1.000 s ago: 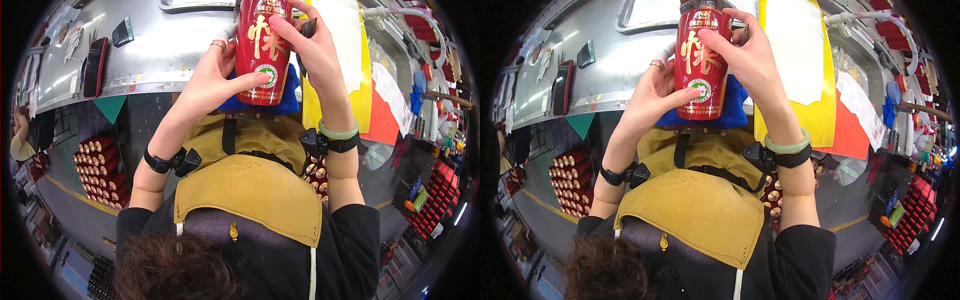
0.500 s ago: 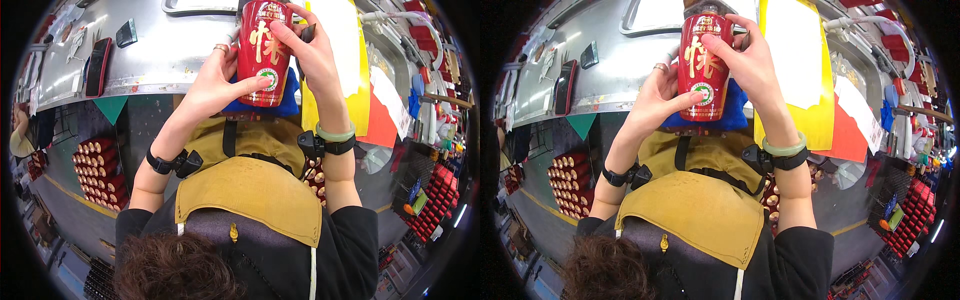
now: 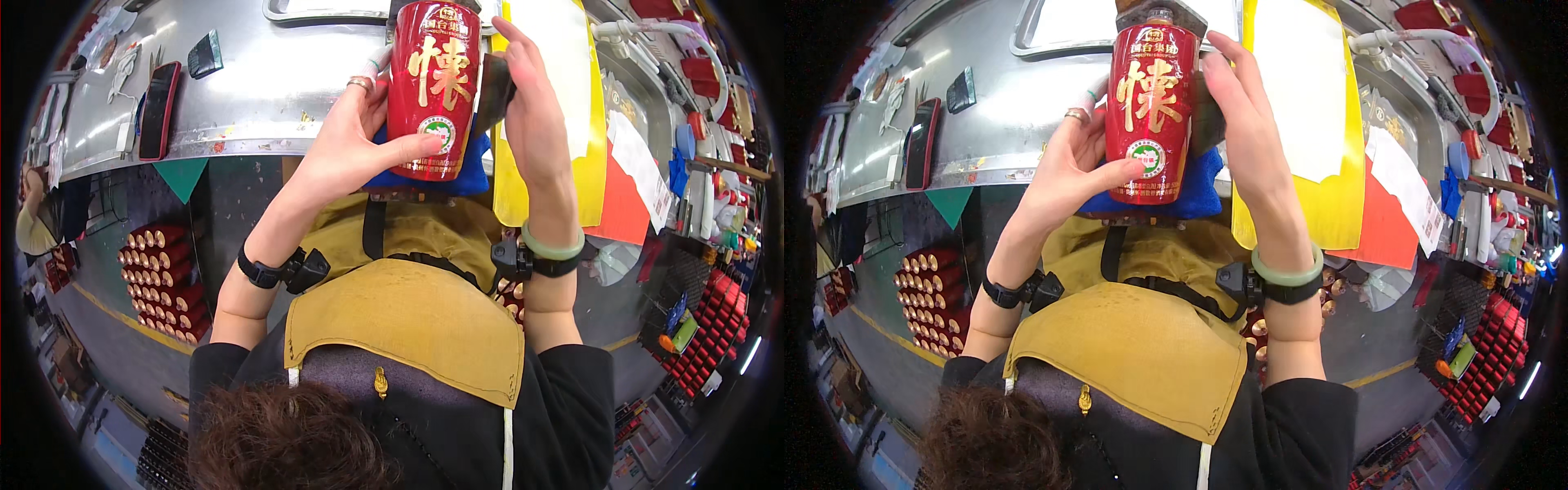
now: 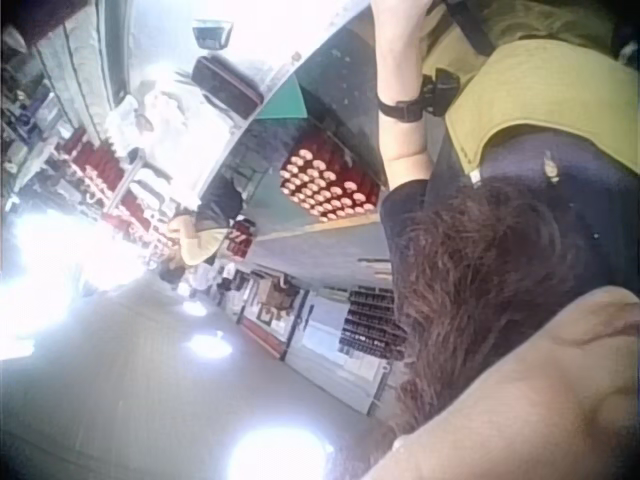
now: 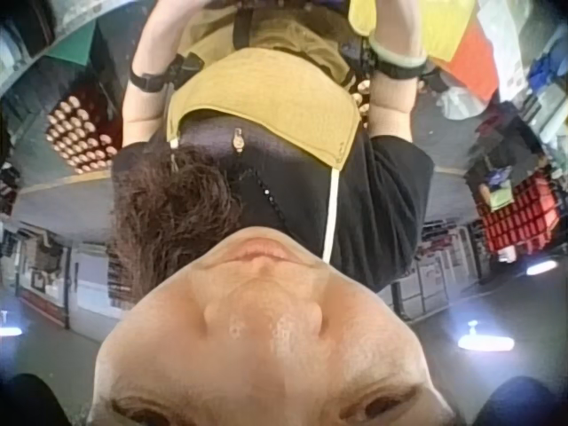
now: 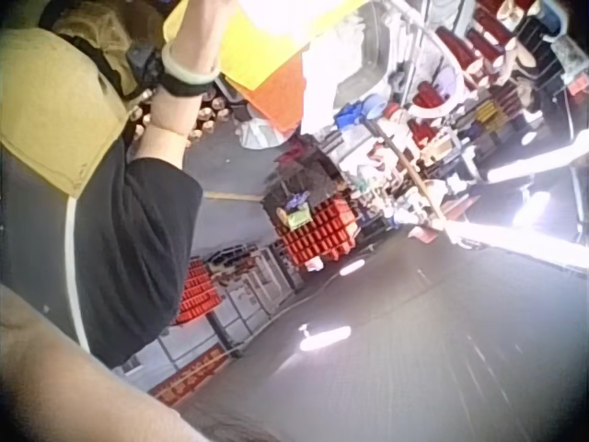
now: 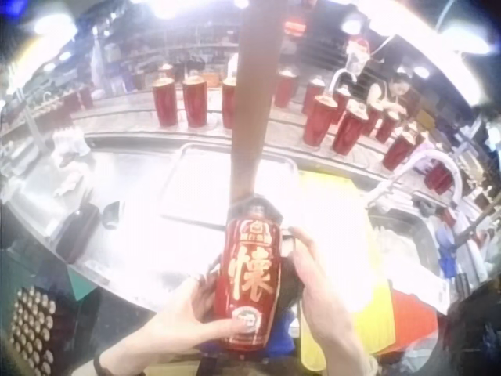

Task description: Applying decorative foil labels and clear protective sheets to red and gold factory beverage bottles on an assembly production line.

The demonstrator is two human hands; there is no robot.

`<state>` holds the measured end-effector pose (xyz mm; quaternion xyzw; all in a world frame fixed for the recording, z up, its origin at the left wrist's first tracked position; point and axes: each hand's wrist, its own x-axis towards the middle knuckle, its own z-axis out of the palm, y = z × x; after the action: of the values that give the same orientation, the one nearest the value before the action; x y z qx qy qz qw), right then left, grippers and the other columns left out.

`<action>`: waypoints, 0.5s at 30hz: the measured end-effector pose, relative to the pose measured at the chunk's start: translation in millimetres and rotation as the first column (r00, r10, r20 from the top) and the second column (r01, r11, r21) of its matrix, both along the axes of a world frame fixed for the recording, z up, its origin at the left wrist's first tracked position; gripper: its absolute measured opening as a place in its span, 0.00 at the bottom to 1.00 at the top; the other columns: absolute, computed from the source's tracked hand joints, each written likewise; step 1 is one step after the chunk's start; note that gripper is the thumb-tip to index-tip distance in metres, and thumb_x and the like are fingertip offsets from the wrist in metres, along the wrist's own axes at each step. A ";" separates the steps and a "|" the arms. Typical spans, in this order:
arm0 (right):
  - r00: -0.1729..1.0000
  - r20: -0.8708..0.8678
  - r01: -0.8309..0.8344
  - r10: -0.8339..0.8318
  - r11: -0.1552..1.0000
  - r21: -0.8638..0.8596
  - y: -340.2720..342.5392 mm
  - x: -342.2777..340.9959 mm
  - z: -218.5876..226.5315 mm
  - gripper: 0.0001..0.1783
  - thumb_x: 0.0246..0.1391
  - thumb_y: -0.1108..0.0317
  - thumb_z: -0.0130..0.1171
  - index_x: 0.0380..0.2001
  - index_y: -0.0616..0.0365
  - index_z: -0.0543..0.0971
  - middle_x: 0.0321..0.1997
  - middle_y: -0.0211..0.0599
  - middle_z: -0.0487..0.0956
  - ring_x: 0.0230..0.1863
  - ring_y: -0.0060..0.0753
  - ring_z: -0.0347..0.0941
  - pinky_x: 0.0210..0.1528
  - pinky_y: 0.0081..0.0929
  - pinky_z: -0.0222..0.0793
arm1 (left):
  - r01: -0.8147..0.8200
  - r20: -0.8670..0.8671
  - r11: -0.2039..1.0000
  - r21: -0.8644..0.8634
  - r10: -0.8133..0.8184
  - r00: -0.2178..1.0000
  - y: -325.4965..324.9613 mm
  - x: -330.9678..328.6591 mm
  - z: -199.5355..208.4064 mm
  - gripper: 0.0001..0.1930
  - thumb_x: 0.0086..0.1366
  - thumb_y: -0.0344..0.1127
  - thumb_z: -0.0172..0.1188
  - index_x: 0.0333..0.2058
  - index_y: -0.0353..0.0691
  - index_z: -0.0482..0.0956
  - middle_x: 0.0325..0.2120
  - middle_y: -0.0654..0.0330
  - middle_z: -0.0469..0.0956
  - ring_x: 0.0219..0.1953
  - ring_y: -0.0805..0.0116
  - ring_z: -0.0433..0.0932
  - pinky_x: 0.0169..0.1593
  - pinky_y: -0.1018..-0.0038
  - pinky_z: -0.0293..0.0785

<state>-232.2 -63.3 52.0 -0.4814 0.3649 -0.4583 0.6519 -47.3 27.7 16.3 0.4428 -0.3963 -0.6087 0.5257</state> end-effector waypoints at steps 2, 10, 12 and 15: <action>0.996 -0.087 0.005 -0.011 0.998 -0.068 20.4 -15.2 1.4 0.23 0.65 0.68 0.61 0.60 0.65 0.71 0.44 0.31 0.75 0.48 0.20 0.71 0.50 0.18 0.68 | 0.018 0.088 0.995 -0.102 -0.009 0.996 2.6 2.3 -7.7 0.51 0.56 0.33 0.78 0.66 0.20 0.48 0.64 0.39 0.60 0.70 0.55 0.62 0.73 0.60 0.60; 0.920 -0.368 -0.148 0.132 0.989 -0.014 104.9 -35.3 11.0 0.12 0.64 0.79 0.58 0.50 0.67 0.78 0.48 0.35 0.79 0.49 0.21 0.75 0.52 0.21 0.71 | 0.040 0.075 0.993 -0.108 -0.032 0.997 2.5 1.6 -0.9 0.54 0.55 0.33 0.78 0.68 0.22 0.46 0.65 0.43 0.61 0.70 0.58 0.62 0.73 0.61 0.59; 0.934 -0.333 -0.142 0.129 0.990 -0.012 108.3 -34.1 4.2 0.12 0.64 0.79 0.58 0.50 0.68 0.78 0.48 0.36 0.81 0.48 0.21 0.76 0.52 0.21 0.72 | 0.048 0.093 0.993 -0.109 -0.038 0.995 0.6 3.5 -1.8 0.54 0.55 0.32 0.78 0.69 0.24 0.47 0.65 0.44 0.61 0.69 0.59 0.63 0.73 0.62 0.60; 0.931 -0.345 -0.133 0.121 0.991 -0.010 108.7 -32.0 3.0 0.12 0.63 0.79 0.59 0.49 0.68 0.79 0.48 0.36 0.81 0.48 0.21 0.76 0.52 0.21 0.73 | 0.053 0.071 0.992 -0.113 -0.046 0.996 -0.1 3.3 -0.5 0.53 0.55 0.32 0.78 0.69 0.24 0.48 0.65 0.44 0.61 0.69 0.59 0.63 0.73 0.62 0.60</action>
<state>-264.1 45.4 55.0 -0.5872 0.4336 -0.3301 0.5986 -44.0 27.6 15.8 0.4225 -0.4590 -0.5824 0.5212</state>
